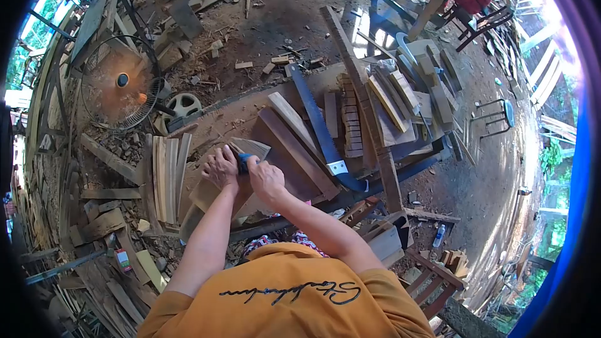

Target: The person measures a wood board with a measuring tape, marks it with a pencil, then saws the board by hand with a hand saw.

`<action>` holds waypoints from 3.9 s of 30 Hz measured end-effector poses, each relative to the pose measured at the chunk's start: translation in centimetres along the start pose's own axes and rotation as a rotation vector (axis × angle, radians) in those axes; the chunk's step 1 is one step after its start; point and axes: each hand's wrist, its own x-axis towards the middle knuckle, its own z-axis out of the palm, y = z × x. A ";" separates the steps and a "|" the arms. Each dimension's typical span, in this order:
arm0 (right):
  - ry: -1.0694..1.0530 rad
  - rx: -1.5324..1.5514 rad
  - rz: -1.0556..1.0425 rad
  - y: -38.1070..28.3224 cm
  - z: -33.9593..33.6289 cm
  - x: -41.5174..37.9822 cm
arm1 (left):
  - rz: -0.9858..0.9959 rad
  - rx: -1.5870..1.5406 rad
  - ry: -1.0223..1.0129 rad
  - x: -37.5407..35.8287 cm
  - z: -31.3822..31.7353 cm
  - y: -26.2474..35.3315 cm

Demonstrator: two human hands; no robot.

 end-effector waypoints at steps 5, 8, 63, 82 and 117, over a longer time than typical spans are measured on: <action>-0.072 0.003 0.075 0.4 -2.4 -4.1 | 0.017 -0.009 0.026 -0.1 0.2 -0.2; -0.085 -0.029 0.091 0.9 -0.7 -3.0 | 0.021 -0.018 0.052 -0.7 0.6 -0.5; -0.019 0.136 0.060 -0.6 0.6 0.1 | 0.026 -0.010 0.034 -0.8 0.4 -0.7; -0.086 0.101 0.100 -0.8 -1.9 -2.0 | 0.021 0.005 0.052 -0.3 0.2 -0.2; -0.079 0.136 0.114 -1.1 -1.9 -2.2 | 0.040 -0.004 0.100 -0.4 0.7 -0.5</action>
